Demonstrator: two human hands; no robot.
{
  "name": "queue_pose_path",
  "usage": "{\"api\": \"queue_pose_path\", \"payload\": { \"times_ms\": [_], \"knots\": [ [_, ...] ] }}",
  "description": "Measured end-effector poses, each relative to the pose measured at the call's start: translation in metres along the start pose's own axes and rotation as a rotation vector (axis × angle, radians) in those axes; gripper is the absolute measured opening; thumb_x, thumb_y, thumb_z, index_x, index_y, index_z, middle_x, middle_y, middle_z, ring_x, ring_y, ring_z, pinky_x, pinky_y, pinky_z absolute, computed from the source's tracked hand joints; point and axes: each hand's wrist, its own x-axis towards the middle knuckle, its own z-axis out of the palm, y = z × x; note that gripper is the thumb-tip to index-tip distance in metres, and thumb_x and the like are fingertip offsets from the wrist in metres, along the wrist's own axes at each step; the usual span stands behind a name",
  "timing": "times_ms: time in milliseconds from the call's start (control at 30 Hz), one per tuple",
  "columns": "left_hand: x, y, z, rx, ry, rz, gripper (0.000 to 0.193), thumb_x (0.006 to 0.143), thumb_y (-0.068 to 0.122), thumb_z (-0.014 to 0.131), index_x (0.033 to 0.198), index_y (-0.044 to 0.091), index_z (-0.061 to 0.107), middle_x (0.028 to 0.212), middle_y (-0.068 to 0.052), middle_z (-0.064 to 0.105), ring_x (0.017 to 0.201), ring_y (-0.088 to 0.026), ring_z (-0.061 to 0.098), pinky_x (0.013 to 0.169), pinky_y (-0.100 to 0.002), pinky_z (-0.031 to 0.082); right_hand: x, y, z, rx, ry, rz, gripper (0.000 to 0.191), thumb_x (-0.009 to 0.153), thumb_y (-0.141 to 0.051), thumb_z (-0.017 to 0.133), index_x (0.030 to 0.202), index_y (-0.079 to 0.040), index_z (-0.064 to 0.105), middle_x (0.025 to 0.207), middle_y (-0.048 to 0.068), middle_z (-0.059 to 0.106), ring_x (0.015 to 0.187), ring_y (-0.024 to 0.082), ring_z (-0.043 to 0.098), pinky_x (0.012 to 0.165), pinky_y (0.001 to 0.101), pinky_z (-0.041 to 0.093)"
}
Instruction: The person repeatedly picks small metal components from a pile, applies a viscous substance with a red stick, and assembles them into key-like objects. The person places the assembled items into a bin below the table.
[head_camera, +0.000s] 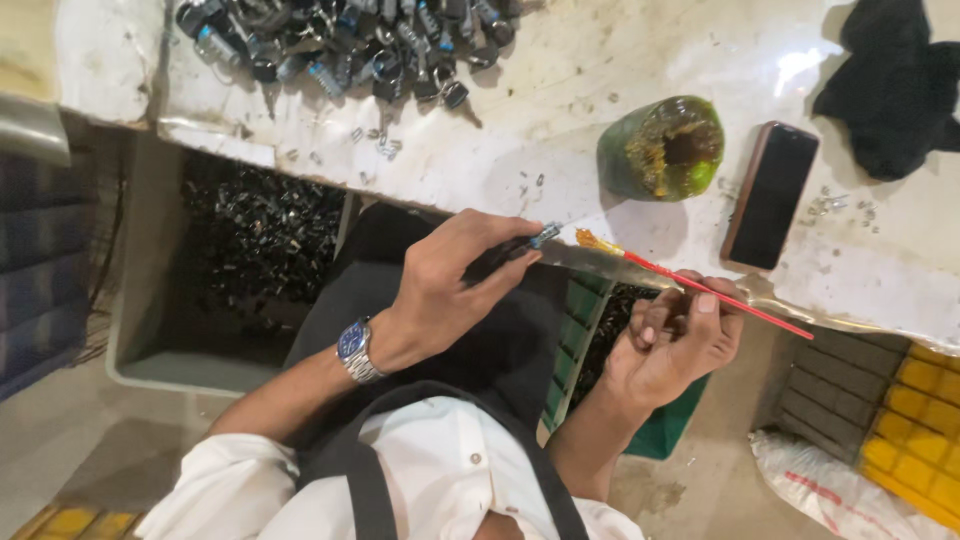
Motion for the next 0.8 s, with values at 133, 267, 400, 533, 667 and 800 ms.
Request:
{"api": "queue_pose_path", "payload": {
  "times_ms": [133, 267, 400, 533, 667, 800],
  "knots": [
    [0.000, 0.003, -0.002, 0.012, -0.001, 0.033, 0.032, 0.091, 0.001, 0.081, 0.120, 0.005, 0.069, 0.106, -0.009, 0.073, 0.092, -0.021, 0.073, 0.082, -0.031, 0.059, -0.003, 0.003, 0.001, -0.042, -0.005, -0.009, 0.007, 0.104, -0.006, 0.063, 0.109, 0.000, 0.061, 0.091, 0.010, 0.068, 0.050, 0.008, 0.042, 0.043, 0.0227, 0.031],
    [0.001, 0.005, -0.004, 0.005, 0.017, 0.045, 0.032, 0.091, 0.002, 0.081, 0.120, 0.005, 0.069, 0.106, -0.009, 0.073, 0.094, -0.021, 0.073, 0.082, -0.031, 0.059, 0.007, 0.001, 0.008, -0.162, 0.095, -0.118, 0.007, 0.104, -0.002, 0.064, 0.109, 0.002, 0.060, 0.088, 0.011, 0.066, 0.055, 0.010, 0.044, 0.039, 0.0227, 0.030],
    [-0.012, 0.003, -0.019, 0.040, 0.074, 0.050, 0.031, 0.092, 0.002, 0.081, 0.120, 0.006, 0.068, 0.110, -0.009, 0.073, 0.097, -0.022, 0.073, 0.085, -0.031, 0.060, 0.028, -0.014, 0.007, -0.173, 0.152, -0.306, 0.008, 0.105, -0.001, 0.056, 0.101, 0.005, 0.061, 0.071, 0.008, 0.058, 0.046, 0.010, 0.040, 0.036, 0.0238, 0.027],
    [-0.030, -0.004, -0.056, 0.300, 0.267, -0.052, 0.028, 0.091, -0.002, 0.080, 0.116, 0.007, 0.070, 0.110, -0.009, 0.071, 0.104, -0.024, 0.070, 0.091, -0.034, 0.058, 0.047, -0.002, 0.006, -0.403, 0.094, -0.443, 0.005, 0.110, 0.007, 0.058, 0.109, 0.009, 0.063, 0.078, 0.012, 0.059, 0.049, 0.013, 0.041, 0.041, 0.0266, 0.029],
    [-0.040, -0.012, -0.086, 0.698, 0.317, -0.202, 0.025, 0.086, 0.005, 0.074, 0.111, 0.008, 0.072, 0.123, -0.015, 0.064, 0.123, -0.034, 0.050, 0.108, -0.047, 0.035, 0.050, 0.017, 0.010, -0.445, -0.058, -0.227, 0.005, 0.108, 0.001, 0.063, 0.108, 0.006, 0.063, 0.097, 0.015, 0.072, 0.053, 0.010, 0.046, 0.043, 0.0236, 0.032],
    [-0.018, -0.029, -0.082, 0.820, 0.170, -0.099, 0.020, 0.100, 0.017, 0.076, 0.119, 0.012, 0.073, 0.118, -0.001, 0.069, 0.121, -0.026, 0.055, 0.110, -0.048, 0.028, 0.028, 0.023, 0.022, -0.484, -0.085, -0.163, 0.007, 0.106, -0.003, 0.067, 0.109, 0.003, 0.066, 0.096, 0.013, 0.072, 0.058, 0.008, 0.048, 0.050, 0.0240, 0.034]
  ]
}}
